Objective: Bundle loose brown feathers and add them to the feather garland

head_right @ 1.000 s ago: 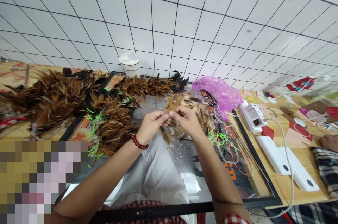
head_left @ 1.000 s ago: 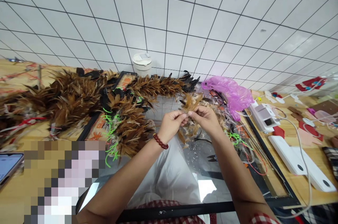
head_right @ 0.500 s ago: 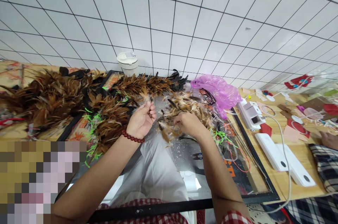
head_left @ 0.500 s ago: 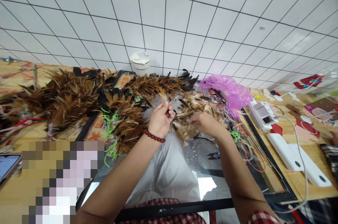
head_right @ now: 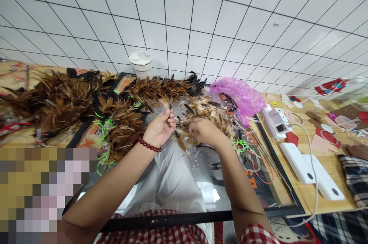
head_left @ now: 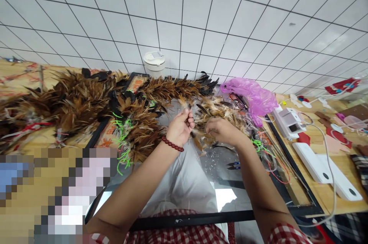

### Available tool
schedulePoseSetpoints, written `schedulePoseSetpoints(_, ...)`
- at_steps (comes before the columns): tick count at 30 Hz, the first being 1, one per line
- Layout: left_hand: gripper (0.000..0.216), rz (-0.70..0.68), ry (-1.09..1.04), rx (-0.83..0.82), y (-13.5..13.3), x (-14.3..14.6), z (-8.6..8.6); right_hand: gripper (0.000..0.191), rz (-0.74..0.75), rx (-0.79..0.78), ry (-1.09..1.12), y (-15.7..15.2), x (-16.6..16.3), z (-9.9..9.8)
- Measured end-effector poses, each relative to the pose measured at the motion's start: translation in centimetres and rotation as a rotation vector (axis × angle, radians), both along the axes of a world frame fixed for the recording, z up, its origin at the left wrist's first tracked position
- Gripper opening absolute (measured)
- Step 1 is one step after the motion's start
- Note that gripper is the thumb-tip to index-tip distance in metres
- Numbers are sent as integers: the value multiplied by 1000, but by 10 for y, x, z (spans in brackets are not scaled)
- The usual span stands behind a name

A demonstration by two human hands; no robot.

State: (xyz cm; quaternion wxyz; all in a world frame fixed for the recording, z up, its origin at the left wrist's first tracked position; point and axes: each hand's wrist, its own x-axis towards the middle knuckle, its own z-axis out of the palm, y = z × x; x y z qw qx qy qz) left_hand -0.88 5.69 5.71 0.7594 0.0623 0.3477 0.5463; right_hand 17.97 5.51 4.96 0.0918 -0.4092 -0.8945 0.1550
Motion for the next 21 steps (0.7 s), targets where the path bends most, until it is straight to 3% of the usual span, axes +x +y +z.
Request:
schedulePoseSetpoints(6, 11, -39, 78, 18, -6, 6, -3, 20, -54, 58, 238, -15, 3, 36)
schedulePoseSetpoints(12, 15, -69, 189, 74, -11, 11, -6, 18, -73, -131, 606, -25, 3, 44)
schedulePoseSetpoints(16, 17, -70, 241, 132, -13, 13, -4, 19, -108, -151, 545, -22, 3, 40)
schedulePoseSetpoints(21, 13, -102, 309, 177, -16, 14, -3, 15, -143, -42, 500, -20, 2, 40)
